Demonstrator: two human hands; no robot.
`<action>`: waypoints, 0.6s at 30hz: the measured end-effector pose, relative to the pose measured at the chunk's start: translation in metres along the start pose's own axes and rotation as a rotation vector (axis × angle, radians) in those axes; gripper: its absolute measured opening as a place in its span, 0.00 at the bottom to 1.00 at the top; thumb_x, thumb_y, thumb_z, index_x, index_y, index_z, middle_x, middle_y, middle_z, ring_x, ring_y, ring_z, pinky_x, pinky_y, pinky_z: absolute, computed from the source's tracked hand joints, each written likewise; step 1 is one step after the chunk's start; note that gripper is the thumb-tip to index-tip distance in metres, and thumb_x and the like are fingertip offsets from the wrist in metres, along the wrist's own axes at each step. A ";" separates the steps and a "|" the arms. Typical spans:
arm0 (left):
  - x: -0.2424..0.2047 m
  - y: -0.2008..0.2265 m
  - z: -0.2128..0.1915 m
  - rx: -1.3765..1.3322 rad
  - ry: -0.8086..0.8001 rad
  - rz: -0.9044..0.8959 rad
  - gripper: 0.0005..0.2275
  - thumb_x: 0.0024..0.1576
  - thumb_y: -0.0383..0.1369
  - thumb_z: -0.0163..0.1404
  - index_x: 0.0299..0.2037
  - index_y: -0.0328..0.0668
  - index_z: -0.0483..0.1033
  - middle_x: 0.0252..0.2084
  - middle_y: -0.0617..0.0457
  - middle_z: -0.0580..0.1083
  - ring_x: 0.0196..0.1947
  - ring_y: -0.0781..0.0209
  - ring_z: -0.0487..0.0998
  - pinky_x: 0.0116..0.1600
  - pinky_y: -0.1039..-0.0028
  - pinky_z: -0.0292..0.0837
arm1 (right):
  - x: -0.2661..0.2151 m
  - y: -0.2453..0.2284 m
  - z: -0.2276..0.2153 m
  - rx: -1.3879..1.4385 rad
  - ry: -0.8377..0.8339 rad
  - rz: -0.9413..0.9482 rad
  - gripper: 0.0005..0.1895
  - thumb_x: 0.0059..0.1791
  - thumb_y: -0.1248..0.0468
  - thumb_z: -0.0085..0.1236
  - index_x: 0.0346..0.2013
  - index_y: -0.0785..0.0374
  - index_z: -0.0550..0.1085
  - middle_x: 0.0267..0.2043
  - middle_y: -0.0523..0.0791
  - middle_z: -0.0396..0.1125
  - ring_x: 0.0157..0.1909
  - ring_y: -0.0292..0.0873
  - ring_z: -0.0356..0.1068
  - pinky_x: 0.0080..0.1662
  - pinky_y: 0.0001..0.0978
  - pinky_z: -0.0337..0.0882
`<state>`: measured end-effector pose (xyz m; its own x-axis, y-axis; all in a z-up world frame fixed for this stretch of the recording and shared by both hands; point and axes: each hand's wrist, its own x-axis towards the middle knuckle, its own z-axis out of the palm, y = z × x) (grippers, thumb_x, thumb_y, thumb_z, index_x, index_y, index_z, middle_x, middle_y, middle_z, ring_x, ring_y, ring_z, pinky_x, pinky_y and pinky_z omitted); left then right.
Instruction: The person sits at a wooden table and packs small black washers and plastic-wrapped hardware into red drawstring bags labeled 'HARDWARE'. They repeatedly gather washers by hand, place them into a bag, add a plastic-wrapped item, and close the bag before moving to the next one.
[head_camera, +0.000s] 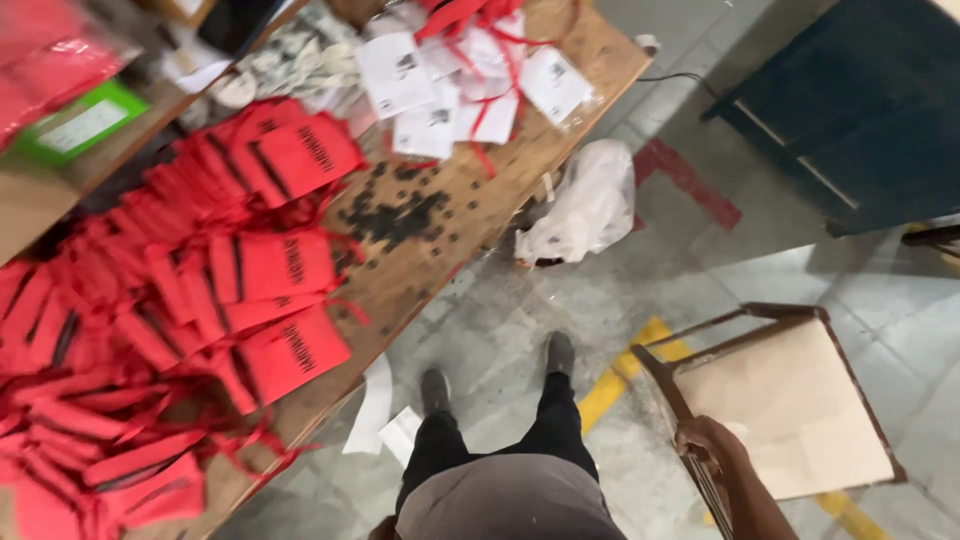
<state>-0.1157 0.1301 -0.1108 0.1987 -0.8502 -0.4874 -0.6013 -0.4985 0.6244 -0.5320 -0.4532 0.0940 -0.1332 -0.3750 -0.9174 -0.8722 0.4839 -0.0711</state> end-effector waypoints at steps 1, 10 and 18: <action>-0.003 -0.026 -0.005 -0.003 0.006 0.001 0.11 0.55 0.37 0.47 0.43 0.51 0.79 0.33 0.51 0.83 0.38 0.58 0.83 0.54 0.61 0.73 | -0.040 -0.012 0.022 0.069 0.017 -0.095 0.05 0.39 0.68 0.61 0.22 0.64 0.72 0.23 0.44 0.64 0.27 0.43 0.60 0.32 0.39 0.62; -0.086 -0.140 -0.067 -0.597 0.537 -0.627 0.12 0.56 0.31 0.52 0.48 0.39 0.80 0.30 0.45 0.83 0.31 0.55 0.85 0.40 0.64 0.78 | -0.080 -0.002 0.199 -0.320 0.179 -0.049 0.09 0.35 0.72 0.55 0.28 0.71 0.78 0.26 0.49 0.68 0.31 0.49 0.67 0.36 0.43 0.64; -0.134 -0.100 -0.002 -0.206 0.434 -0.279 0.11 0.57 0.31 0.50 0.49 0.44 0.78 0.44 0.47 0.81 0.42 0.52 0.83 0.50 0.65 0.77 | -0.146 0.151 0.265 -1.035 0.324 -0.271 0.20 0.43 0.61 0.64 0.50 0.54 0.78 0.53 0.46 0.71 0.63 0.54 0.64 0.64 0.58 0.55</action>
<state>-0.0808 0.2936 -0.1062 0.6554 -0.6513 -0.3824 -0.3251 -0.7003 0.6355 -0.5194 -0.1159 0.1139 0.1359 -0.6295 -0.7650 -0.8424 -0.4799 0.2452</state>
